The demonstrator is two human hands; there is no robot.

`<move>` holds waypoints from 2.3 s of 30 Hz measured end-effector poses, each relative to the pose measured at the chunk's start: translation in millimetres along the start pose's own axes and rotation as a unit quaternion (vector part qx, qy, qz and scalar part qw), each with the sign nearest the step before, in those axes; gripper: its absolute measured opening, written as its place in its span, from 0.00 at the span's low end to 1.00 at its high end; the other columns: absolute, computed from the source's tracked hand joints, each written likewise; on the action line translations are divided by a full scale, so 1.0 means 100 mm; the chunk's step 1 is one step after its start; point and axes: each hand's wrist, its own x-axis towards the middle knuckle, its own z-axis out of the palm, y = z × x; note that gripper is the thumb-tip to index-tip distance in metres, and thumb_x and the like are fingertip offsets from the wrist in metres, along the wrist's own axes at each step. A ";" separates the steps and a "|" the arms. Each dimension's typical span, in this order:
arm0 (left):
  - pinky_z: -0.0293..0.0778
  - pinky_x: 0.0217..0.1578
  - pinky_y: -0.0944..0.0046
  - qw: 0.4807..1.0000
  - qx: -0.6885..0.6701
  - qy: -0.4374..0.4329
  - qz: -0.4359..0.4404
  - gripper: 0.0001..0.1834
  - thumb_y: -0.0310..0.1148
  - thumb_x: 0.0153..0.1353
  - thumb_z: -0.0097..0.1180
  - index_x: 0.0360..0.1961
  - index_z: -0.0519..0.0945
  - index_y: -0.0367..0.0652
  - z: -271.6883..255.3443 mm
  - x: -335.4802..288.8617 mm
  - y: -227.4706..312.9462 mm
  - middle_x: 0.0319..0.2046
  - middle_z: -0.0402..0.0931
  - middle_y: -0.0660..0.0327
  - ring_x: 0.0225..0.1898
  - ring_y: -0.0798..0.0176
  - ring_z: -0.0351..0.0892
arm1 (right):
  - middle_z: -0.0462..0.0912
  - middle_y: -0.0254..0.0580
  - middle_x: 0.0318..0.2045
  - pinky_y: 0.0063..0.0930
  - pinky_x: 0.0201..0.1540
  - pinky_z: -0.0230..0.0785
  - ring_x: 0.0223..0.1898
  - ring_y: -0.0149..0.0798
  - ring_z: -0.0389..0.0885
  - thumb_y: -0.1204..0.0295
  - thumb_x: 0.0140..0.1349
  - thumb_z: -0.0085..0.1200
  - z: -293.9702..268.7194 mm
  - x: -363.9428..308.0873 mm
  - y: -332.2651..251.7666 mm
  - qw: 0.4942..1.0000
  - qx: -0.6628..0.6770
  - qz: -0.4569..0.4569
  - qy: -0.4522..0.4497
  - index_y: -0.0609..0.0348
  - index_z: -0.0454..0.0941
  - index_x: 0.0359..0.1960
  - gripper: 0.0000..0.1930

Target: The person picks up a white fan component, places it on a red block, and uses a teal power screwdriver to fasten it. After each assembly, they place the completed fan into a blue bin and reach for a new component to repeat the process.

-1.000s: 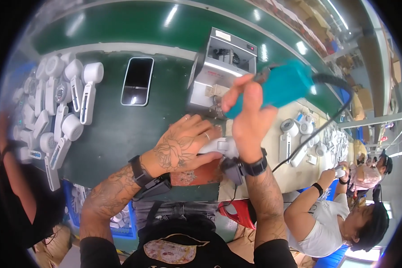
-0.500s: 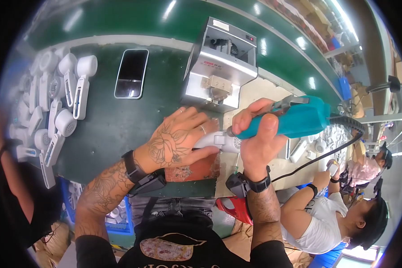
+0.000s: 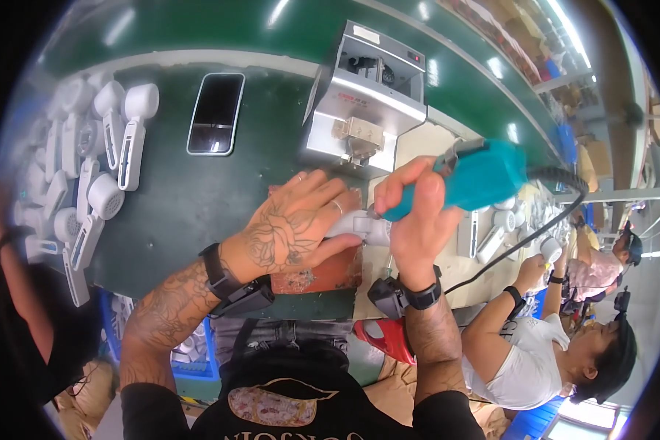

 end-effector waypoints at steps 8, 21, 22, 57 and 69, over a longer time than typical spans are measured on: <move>0.67 0.50 0.54 1.000 0.008 0.012 -0.014 0.24 0.46 0.58 0.59 0.48 0.77 0.38 -0.02 -0.05 0.01 0.43 0.72 0.54 0.46 0.51 0.70 | 0.73 0.40 0.20 0.27 0.25 0.67 0.21 0.35 0.74 0.54 0.70 0.50 0.32 0.46 -0.11 0.992 -0.002 -0.121 0.031 0.66 0.72 0.39 0.22; 0.67 0.48 0.54 1.000 -0.006 0.013 -0.011 0.21 0.43 0.56 0.59 0.46 0.77 0.39 -0.03 -0.05 -0.01 0.41 0.72 0.56 0.45 0.52 0.70 | 0.70 0.39 0.18 0.28 0.23 0.66 0.19 0.35 0.71 0.53 0.70 0.49 0.25 0.22 -0.23 0.998 -0.011 -0.033 0.057 0.66 0.72 0.40 0.23; 0.67 0.47 0.55 1.000 0.006 0.007 -0.010 0.21 0.42 0.57 0.59 0.46 0.77 0.39 -0.07 -0.03 0.01 0.40 0.71 0.56 0.44 0.52 0.70 | 0.70 0.39 0.18 0.29 0.23 0.66 0.18 0.35 0.71 0.49 0.69 0.49 0.16 0.12 -0.27 0.999 0.010 -0.033 0.040 0.66 0.71 0.42 0.25; 0.65 0.49 0.57 0.992 -0.011 0.088 0.086 0.14 0.40 0.61 0.57 0.41 0.76 0.42 0.08 -0.16 0.05 0.45 0.71 0.58 0.46 0.55 0.69 | 0.65 0.35 0.19 0.23 0.24 0.61 0.20 0.31 0.66 0.47 0.68 0.49 -0.16 -0.44 -0.13 0.988 0.139 -0.037 0.052 0.61 0.66 0.40 0.25; 0.62 0.64 0.59 0.776 -0.037 0.522 -0.351 0.28 0.34 0.68 0.51 0.66 0.63 0.34 -1.54 -1.69 -0.47 0.61 0.67 0.44 0.65 0.53 0.65 | 0.66 0.42 0.16 0.27 0.20 0.61 0.15 0.37 0.63 0.35 0.62 0.46 -0.40 -1.14 -0.48 0.984 0.029 -0.079 0.154 0.61 0.70 0.41 0.35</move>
